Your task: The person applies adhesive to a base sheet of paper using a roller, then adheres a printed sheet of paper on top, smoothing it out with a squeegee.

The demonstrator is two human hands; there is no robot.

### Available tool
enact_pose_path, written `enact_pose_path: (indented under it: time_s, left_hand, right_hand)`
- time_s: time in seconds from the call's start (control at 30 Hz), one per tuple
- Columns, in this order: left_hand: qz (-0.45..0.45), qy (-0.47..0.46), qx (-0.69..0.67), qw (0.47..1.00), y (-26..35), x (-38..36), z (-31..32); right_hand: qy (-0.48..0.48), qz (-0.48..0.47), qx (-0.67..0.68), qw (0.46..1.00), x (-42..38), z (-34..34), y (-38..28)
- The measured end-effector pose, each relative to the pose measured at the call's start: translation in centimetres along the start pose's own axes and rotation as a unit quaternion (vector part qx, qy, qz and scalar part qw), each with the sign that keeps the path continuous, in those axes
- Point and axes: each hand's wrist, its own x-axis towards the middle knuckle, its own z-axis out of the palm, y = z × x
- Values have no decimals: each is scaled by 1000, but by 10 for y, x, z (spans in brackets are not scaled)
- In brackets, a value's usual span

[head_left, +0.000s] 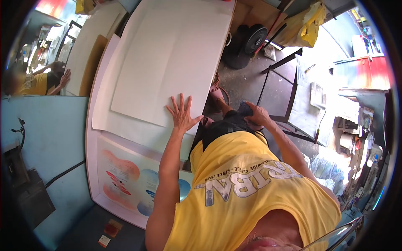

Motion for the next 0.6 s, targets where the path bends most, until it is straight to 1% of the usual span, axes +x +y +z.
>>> enact_pose_path:
  time_s: [0.03, 0.13, 0.17, 0.27, 0.5, 0.6]
  left_hand:
    - [5, 1, 0, 1000, 1, 0, -2]
    - [-18, -12, 3, 1000, 9, 1, -4]
    - [-19, -13, 1, 1000, 10, 2, -5]
    - [-22, -14, -2, 1000, 11, -1, -3]
    - [-28, -26, -4, 999, 17, -4, -5]
    - [-29, -24, 5, 999, 18, -3, -2]
  right_hand:
    - [14, -9, 0, 1000, 0, 0, 0]
    - [-1, 5, 10, 1000, -1, -4, -1]
    - [17, -15, 14, 1000, 1, 2, 6]
    - [13, -7, 14, 1000, -3, -4, 6]
    - [28, -18, 21, 999, -9, -8, 28]
    - [41, -8, 32, 999, -17, -13, 37]
